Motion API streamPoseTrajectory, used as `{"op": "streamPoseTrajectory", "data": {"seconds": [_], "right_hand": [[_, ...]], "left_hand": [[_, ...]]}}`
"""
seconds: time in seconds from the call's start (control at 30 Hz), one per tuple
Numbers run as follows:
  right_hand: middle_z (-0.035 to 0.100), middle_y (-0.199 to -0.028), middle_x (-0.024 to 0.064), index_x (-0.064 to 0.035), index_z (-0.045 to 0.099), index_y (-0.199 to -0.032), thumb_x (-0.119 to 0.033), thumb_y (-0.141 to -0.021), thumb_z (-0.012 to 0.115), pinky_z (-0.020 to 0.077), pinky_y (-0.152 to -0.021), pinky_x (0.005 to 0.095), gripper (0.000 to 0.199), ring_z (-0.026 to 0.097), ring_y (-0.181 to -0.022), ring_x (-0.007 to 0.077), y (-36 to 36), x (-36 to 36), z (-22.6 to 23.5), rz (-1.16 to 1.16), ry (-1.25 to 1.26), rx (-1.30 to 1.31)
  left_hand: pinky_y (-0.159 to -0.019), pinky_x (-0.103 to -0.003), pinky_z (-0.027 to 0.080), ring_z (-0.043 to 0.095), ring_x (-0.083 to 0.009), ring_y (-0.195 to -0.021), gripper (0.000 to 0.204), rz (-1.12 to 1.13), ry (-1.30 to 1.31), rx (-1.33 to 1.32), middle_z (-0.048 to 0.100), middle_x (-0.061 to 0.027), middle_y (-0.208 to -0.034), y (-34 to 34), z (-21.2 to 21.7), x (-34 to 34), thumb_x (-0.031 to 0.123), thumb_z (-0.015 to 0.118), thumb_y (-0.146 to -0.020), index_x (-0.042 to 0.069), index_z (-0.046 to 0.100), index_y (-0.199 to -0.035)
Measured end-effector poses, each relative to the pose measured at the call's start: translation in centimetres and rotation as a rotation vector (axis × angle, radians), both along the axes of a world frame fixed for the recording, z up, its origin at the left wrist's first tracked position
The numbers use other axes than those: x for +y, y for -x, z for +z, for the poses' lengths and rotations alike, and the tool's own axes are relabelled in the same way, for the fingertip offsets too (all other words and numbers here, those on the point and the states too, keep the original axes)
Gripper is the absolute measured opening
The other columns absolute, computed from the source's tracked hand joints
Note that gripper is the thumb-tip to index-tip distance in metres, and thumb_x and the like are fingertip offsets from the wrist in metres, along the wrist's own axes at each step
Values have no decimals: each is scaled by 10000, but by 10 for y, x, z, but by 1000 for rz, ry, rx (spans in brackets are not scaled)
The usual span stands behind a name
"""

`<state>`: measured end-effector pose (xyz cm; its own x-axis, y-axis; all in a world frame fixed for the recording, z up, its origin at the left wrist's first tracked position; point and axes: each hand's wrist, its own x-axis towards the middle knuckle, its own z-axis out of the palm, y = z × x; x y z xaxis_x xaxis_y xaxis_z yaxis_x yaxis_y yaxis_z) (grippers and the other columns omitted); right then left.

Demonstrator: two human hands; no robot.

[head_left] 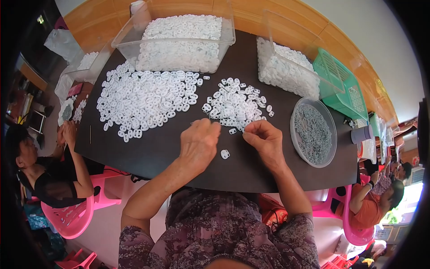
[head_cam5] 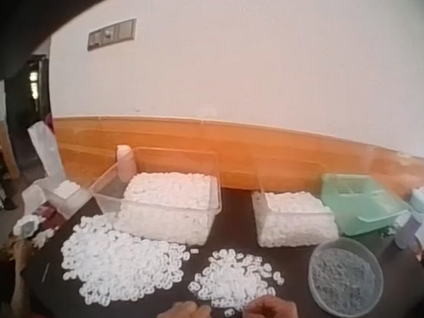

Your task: The recorder is assembling small white plastic components by hand on a workbench.

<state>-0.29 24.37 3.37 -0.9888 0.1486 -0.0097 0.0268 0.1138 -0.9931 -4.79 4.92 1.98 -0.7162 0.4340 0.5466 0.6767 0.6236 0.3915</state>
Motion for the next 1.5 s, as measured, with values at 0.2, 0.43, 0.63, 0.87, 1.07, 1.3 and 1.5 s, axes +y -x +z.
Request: {"op": "streamPoseTrajectory", "data": {"seconds": [0.2,0.43,0.63,0.87,1.07,1.3,1.5], "right_hand": [[601,-770,-26,-1,630,-876,18,-781,659,428,-622,175,101,519,-683,25,0,3,-3,-64,33,47],[597,-745,-29,-3,636,-861,19,-777,666,428,-620,175,91,518,-679,26,-3,7,-4,-83,55,3],[601,-748,-27,-2,639,-870,16,-780,667,429,-616,176,96,518,-677,26,-4,4,-4,-70,58,19],[603,-749,-29,-3,640,-871,19,-785,661,427,-615,176,91,517,-680,24,-4,1,-6,-59,45,30],[600,-749,-32,-6,644,-868,30,-788,649,423,-611,176,88,510,-676,22,-3,-3,-8,-43,45,31],[602,-749,-31,-10,645,-870,29,-786,653,423,-611,176,93,511,-678,24,-3,-3,-10,-42,31,40],[598,-731,-30,-10,648,-861,25,-780,660,421,-606,178,90,510,-669,26,-2,-2,-12,-55,36,39]], "left_hand": [[-555,-380,449,549,-270,-689,91,-146,21,-2,494,-86,-707,6,-8,35,22,634,-669,56,566,-719],[-573,-388,467,563,-277,-694,86,-154,138,39,523,-101,-717,5,-15,46,32,635,-664,34,560,-706],[-576,-390,471,570,-284,-702,102,-114,125,-47,541,-109,-731,4,-13,46,39,642,-671,31,557,-728],[-583,-371,474,562,-267,-709,116,-119,256,64,527,-113,-746,-4,-13,46,40,592,-636,30,543,-740],[-604,-354,476,548,-258,-713,125,-161,299,89,518,-125,-762,-6,-9,43,46,582,-664,16,538,-776],[-617,-366,474,551,-274,-738,140,-194,253,27,522,-139,-793,-3,-8,39,24,577,-671,6,533,-803],[-624,-392,474,552,-301,-743,149,-197,237,-13,525,-150,-800,-2,-9,38,-9,561,-670,-4,531,-816]]}}
